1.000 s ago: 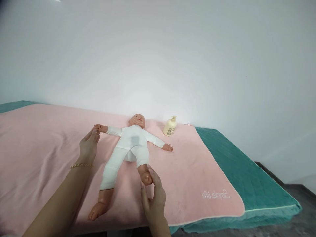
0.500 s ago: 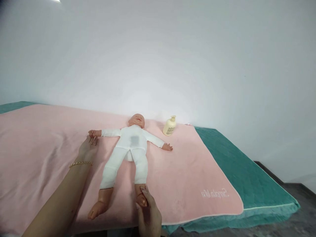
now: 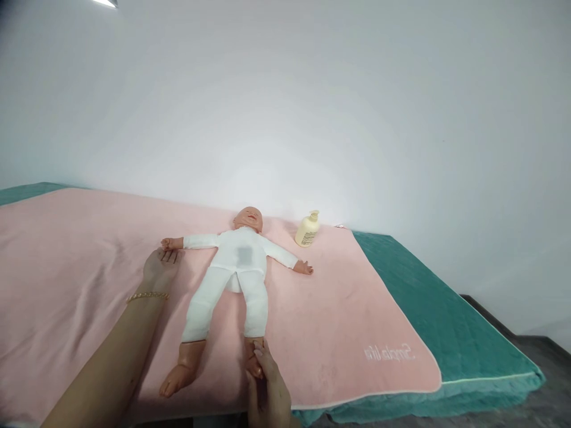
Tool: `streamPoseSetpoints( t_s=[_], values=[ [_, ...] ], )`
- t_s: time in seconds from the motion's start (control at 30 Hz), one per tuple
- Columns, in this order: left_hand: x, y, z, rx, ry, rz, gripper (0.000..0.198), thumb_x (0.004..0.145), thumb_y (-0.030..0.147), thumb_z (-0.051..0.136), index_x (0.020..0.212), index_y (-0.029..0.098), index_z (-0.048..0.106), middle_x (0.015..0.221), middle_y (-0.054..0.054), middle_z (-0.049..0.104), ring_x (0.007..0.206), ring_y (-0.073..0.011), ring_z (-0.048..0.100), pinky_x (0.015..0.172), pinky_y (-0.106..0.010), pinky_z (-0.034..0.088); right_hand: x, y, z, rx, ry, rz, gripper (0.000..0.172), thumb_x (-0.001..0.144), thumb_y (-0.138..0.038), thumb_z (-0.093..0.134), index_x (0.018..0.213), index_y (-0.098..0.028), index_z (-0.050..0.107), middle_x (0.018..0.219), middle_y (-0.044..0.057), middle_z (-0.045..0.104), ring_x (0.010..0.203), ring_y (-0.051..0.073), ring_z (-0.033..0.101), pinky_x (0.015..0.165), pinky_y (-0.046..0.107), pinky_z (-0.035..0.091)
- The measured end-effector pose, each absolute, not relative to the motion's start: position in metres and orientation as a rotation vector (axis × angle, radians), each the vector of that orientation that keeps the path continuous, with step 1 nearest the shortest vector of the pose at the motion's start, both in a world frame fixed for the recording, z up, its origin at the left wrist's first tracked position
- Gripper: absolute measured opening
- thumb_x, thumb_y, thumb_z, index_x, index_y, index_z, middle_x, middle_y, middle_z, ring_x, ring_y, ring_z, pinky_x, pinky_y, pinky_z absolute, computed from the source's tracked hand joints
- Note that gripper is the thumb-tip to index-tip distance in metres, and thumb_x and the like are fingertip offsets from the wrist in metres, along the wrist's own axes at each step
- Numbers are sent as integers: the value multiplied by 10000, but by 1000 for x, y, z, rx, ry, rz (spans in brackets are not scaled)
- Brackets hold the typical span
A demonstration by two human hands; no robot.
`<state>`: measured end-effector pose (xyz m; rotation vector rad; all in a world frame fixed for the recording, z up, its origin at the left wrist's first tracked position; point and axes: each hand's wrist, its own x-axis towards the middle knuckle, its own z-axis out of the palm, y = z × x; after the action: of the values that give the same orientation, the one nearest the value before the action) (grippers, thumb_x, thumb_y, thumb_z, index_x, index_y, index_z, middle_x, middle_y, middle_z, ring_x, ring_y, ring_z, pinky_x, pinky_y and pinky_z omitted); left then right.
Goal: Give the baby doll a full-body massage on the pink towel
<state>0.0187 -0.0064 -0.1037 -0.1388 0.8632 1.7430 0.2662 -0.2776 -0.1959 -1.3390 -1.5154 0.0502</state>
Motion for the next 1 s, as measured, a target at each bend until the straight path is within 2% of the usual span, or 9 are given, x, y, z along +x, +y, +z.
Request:
streamPoseSetpoints(
  t_s=[0.1, 0.2, 0.33, 0.47, 0.6, 1.0],
  values=[
    [21, -9, -104, -119, 877, 1747, 109, 913, 117, 546, 852, 167, 621, 900, -36, 645, 877, -85, 633, 837, -145, 529, 266, -276, -190, -1322, -1491, 12, 392, 922, -223, 541, 1301, -319, 557, 1173, 44, 701, 1092, 250, 670, 856, 367, 614],
    [22, -13, -103, 1, 911, 1761, 56, 887, 159, 625, 911, 178, 672, 1073, -54, 677, 1057, -112, 621, 931, -179, 501, 270, -274, -177, -1305, -1575, -33, 394, 906, -174, 549, 1283, -289, 555, 1190, 62, 688, 1098, 242, 667, 856, 373, 614],
    [27, -19, -100, 381, 956, 1814, 169, 852, 218, 688, 1017, 194, 715, 1242, -54, 656, 1188, -140, 583, 1056, -259, 430, 276, -268, -154, -1313, -1578, -102, 371, 898, -152, 552, 1258, -243, 557, 1232, 97, 652, 1129, 239, 645, 886, 395, 599],
    [36, -24, -95, 790, 987, 1845, 305, 782, 293, 750, 1061, 171, 724, 1205, -83, 686, 1187, -200, 595, 1083, -353, 415, 277, -258, -131, -1315, -1512, -43, 319, 915, -158, 537, 1223, -232, 564, 1236, 108, 623, 1160, 236, 613, 907, 409, 584],
    [48, -31, -92, 987, 1013, 1771, 393, 690, 306, 808, 1042, 153, 725, 1114, -104, 722, 1090, -254, 650, 1031, -428, 461, 275, -244, -115, -1302, -1423, 79, 276, 936, -190, 518, 1204, -239, 562, 1258, 119, 586, 1198, 253, 568, 937, 464, 553],
    [65, -47, -91, 1585, 1041, 1477, 351, 678, 306, 784, 1013, 214, 733, 1105, -73, 723, 1112, -265, 629, 1043, -432, 437, 262, -187, -97, -1200, -1409, 121, 281, 953, -242, 504, 1232, -253, 542, 1279, 115, 556, 1221, 255, 532, 929, 470, 535]
  ],
)
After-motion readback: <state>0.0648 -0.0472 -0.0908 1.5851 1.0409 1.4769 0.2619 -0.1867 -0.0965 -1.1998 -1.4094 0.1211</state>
